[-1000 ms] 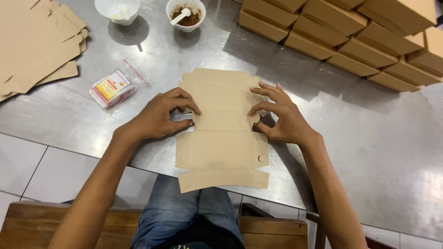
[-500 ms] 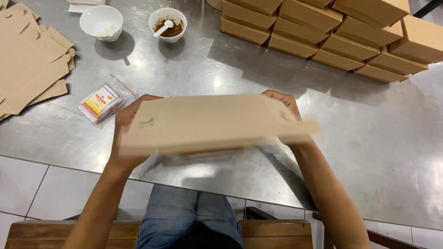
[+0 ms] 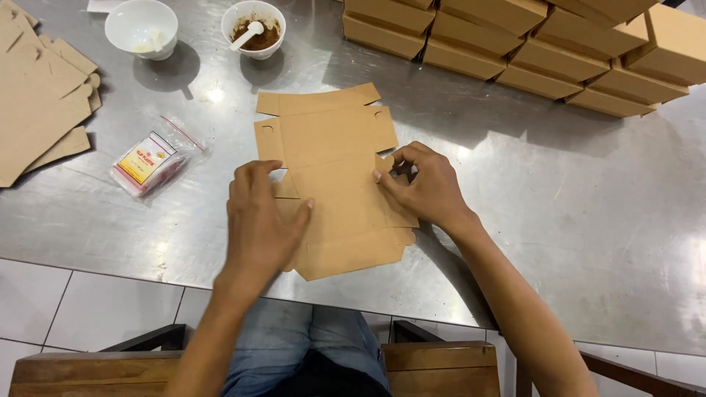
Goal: Assembling a cardboard food box from a flat cutout by folding and tucking flaps.
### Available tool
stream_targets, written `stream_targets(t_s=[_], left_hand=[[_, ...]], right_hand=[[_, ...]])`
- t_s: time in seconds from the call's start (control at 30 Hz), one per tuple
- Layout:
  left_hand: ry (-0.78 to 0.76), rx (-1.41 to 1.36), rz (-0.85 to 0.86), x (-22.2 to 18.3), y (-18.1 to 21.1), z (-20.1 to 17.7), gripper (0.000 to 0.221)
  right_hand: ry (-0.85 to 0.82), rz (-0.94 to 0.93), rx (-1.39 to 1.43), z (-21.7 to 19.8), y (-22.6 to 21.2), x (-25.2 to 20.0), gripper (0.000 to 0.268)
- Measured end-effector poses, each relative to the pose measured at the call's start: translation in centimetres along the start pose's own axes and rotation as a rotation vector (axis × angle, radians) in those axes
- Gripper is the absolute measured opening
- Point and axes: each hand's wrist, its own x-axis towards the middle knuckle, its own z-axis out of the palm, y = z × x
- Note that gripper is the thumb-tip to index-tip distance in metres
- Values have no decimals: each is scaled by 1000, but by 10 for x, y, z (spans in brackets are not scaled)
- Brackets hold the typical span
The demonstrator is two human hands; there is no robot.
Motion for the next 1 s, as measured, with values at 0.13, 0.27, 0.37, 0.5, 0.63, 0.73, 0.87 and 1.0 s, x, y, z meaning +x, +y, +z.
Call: stream_targets(t_s=[0.13,0.27,0.37,0.5,0.63,0.73,0.87,1.0], left_hand=[[-35,124,142,2,4,28,77],[-302,315,329,5,19,45,80],[-350,485,378,3,20,59,78],[-254,647,436,2,0,84,78],[-241,665,443,-5,-1,87,78],[-235,581,418,-7,-1,86,77],[-243,483,381,-7,1,84,78],[-267,441,362,-6,1,82,78]], right_hand=[[0,-80,-82,1,3,-1,24],[-20,-227,-164,4,8,0,25],[-40,-286,-190,4,19,1,23],[-30,-285,-184,8,28,4,17],[-25,-193,-151,13,37,9,40],[-70,-119,-54,10,34,12,59],[-67,-68,-29,12,30,17,62],[-10,-32,-58,17,30,20,54]])
